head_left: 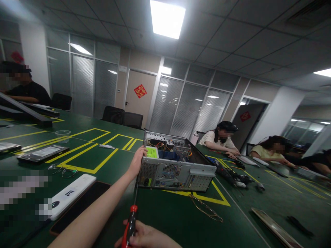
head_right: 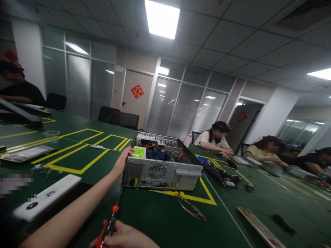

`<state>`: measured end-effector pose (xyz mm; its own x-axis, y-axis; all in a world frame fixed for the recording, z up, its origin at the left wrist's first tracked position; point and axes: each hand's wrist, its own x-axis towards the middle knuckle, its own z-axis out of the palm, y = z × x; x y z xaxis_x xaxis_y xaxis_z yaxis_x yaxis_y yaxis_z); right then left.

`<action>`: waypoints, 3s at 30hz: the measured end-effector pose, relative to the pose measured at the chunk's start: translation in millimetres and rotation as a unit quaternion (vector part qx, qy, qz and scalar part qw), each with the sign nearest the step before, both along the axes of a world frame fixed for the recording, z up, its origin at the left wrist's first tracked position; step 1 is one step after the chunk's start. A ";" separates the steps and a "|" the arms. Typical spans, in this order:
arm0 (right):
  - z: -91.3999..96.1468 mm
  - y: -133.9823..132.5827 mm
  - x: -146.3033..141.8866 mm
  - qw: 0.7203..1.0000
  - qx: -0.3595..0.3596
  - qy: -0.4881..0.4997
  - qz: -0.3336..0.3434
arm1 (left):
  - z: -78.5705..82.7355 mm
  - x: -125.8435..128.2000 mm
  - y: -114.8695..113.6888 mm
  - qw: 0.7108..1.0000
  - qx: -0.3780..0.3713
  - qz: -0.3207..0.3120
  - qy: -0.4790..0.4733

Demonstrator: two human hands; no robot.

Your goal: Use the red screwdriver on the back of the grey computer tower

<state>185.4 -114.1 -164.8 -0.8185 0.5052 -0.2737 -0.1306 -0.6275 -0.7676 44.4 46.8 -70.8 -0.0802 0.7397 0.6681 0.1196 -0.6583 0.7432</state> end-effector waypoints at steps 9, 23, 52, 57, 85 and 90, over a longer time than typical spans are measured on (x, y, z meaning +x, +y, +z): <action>-19.8 -2.1 -7.6 0.996 -0.005 -0.035 -0.081 | -1.6 0.5 1.2 1.000 -0.001 -0.001 0.000; 23.8 -12.3 -6.1 0.996 -0.066 0.032 -0.044 | 0.0 -0.6 0.1 1.000 0.006 0.004 0.003; -15.6 -0.4 -11.5 0.992 -0.003 -0.067 -0.111 | -0.8 0.7 0.6 1.000 -0.002 0.000 -0.003; 11.9 -6.3 -8.9 0.997 -0.043 -0.026 -0.061 | -1.1 0.4 1.2 1.000 -0.003 -0.002 -0.005; -4.1 -13.2 -21.0 0.982 -0.015 -0.095 -0.162 | -3.1 0.6 3.1 1.000 0.013 0.003 -0.003; 2.3 -16.7 -27.2 0.975 -0.058 -0.089 -0.193 | -2.8 0.6 3.0 1.000 0.019 0.004 0.000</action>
